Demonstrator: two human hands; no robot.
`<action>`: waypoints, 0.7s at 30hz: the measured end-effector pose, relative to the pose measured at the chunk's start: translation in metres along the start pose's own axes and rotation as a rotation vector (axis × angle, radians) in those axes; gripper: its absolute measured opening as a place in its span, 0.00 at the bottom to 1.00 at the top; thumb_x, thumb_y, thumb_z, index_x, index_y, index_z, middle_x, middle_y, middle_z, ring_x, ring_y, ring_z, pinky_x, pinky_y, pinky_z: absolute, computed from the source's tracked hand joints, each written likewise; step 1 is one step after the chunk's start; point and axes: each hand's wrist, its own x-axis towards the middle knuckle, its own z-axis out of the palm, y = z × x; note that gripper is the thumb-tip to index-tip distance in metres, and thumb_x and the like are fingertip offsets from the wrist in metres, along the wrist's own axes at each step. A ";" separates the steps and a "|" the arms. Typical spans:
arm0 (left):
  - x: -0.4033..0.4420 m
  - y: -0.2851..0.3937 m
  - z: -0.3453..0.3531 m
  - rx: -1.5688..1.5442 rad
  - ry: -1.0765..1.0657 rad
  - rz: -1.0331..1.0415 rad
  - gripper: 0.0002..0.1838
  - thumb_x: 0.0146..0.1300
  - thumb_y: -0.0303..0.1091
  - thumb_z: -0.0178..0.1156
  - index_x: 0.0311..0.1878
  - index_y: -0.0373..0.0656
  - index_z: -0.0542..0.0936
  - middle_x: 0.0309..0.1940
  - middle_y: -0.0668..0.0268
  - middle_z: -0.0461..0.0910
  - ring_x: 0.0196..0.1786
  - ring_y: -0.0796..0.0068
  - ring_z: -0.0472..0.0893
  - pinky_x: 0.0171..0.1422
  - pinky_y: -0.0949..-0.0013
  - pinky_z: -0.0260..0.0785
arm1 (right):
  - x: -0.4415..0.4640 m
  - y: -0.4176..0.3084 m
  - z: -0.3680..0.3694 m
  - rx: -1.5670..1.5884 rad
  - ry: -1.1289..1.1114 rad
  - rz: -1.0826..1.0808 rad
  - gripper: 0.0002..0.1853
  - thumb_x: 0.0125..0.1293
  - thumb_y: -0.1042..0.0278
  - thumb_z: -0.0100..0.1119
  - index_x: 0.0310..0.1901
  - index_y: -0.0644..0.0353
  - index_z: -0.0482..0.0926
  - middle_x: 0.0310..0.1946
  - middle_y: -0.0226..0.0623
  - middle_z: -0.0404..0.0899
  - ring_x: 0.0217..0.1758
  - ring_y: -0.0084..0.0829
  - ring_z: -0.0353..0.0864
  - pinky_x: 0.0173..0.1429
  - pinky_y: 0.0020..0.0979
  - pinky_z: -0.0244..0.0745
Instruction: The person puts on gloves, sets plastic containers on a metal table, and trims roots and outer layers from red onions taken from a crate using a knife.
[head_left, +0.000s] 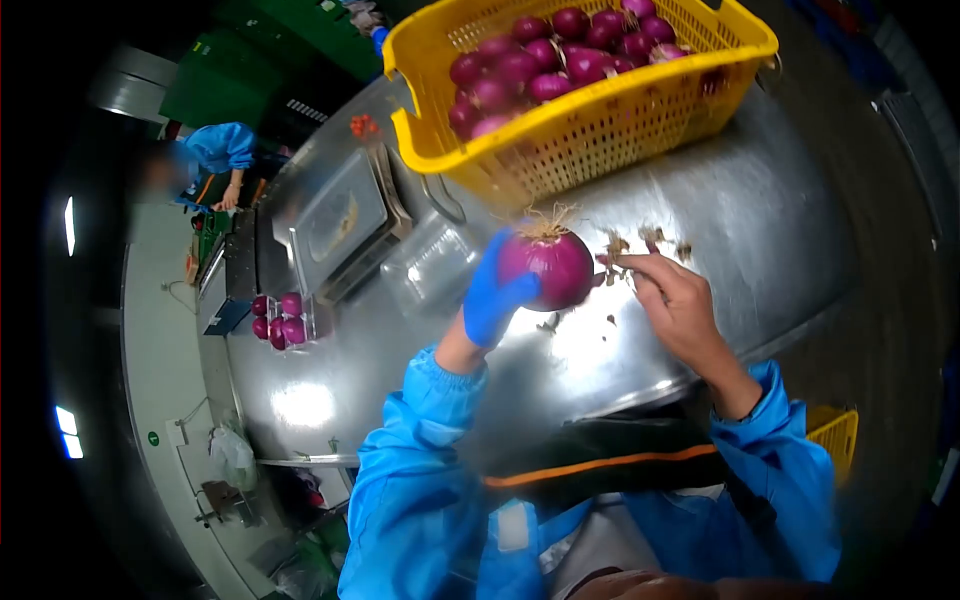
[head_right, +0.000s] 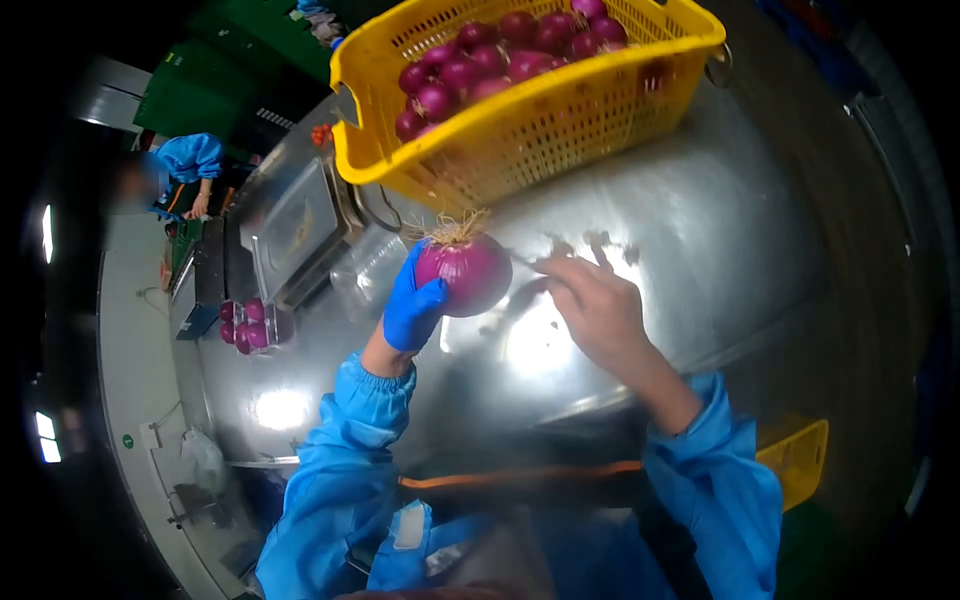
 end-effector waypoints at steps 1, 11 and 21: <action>-0.008 -0.007 0.002 0.020 0.002 -0.003 0.42 0.58 0.43 0.69 0.72 0.38 0.62 0.64 0.59 0.71 0.66 0.64 0.72 0.70 0.59 0.65 | 0.001 -0.011 -0.003 -0.125 -0.036 -0.082 0.14 0.58 0.71 0.63 0.47 0.54 0.81 0.40 0.37 0.85 0.36 0.37 0.84 0.38 0.35 0.78; -0.042 -0.022 0.006 0.029 -0.145 -0.105 0.43 0.56 0.40 0.68 0.73 0.39 0.61 0.66 0.59 0.70 0.68 0.63 0.70 0.73 0.59 0.61 | -0.009 -0.016 0.001 -0.383 -0.161 -0.372 0.12 0.50 0.71 0.68 0.36 0.56 0.77 0.30 0.34 0.75 0.28 0.33 0.79 0.29 0.33 0.73; -0.039 -0.014 0.027 -0.114 -0.291 -0.180 0.45 0.52 0.44 0.71 0.71 0.40 0.64 0.66 0.59 0.70 0.68 0.63 0.70 0.73 0.59 0.61 | -0.026 0.059 0.001 -0.425 -0.114 -0.274 0.12 0.48 0.76 0.66 0.36 0.59 0.79 0.28 0.37 0.78 0.30 0.38 0.81 0.33 0.34 0.77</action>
